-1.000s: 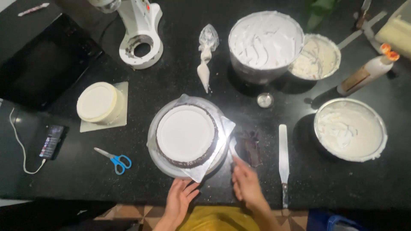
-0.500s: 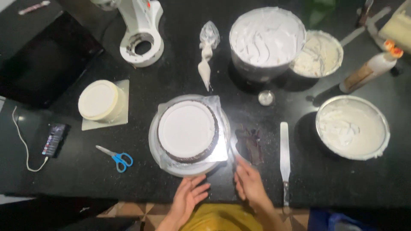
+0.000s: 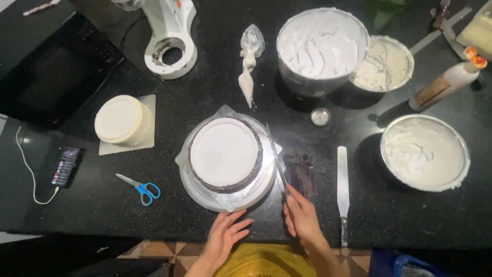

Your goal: The person smooths white frosting on the side of a cake set on a turntable, holding a bench scraper against the cake while rotating the turntable, and wipes the scraper on a cloth between passes. At the end the person carries the frosted cake on its board to a stainless steel table where another cake is placed.

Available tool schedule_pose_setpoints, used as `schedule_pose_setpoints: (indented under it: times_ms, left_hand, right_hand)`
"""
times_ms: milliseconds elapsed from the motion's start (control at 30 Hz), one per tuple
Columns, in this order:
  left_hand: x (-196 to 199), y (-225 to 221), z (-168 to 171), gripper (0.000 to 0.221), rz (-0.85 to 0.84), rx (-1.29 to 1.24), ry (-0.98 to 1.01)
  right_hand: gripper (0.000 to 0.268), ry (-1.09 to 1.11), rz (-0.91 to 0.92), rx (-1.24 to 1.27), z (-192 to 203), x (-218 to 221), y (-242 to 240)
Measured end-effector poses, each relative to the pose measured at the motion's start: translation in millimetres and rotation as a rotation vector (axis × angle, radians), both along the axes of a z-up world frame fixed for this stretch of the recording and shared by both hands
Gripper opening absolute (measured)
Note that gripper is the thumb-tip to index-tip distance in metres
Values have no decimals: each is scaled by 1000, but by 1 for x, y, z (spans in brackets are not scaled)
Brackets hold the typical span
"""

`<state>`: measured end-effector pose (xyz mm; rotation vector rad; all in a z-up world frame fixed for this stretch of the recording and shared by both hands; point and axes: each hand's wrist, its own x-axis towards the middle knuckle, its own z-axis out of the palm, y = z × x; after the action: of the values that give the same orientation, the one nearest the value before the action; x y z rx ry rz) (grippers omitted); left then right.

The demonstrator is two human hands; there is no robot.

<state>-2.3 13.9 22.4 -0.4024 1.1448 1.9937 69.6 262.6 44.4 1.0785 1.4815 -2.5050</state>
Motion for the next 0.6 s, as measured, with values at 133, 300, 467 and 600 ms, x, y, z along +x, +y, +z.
schedule_pose_setpoints:
  times_ms: [133,300,467,600]
  left_hand:
    - [0,-6,-29,43,120,-16,27]
    - [5,4,-8,44,19,47,15]
    - [1,-8,-24,41,119,5,18]
    - [2,2,-17,40,111,50,43]
  right_hand:
    - [51,3,24,34,0,-6,-14]
    - [52,-21,40,35,10,-5,-13]
    - [52,-44,38,9,6,-7,-13]
    - [51,0,37,42,-1,-10,-18]
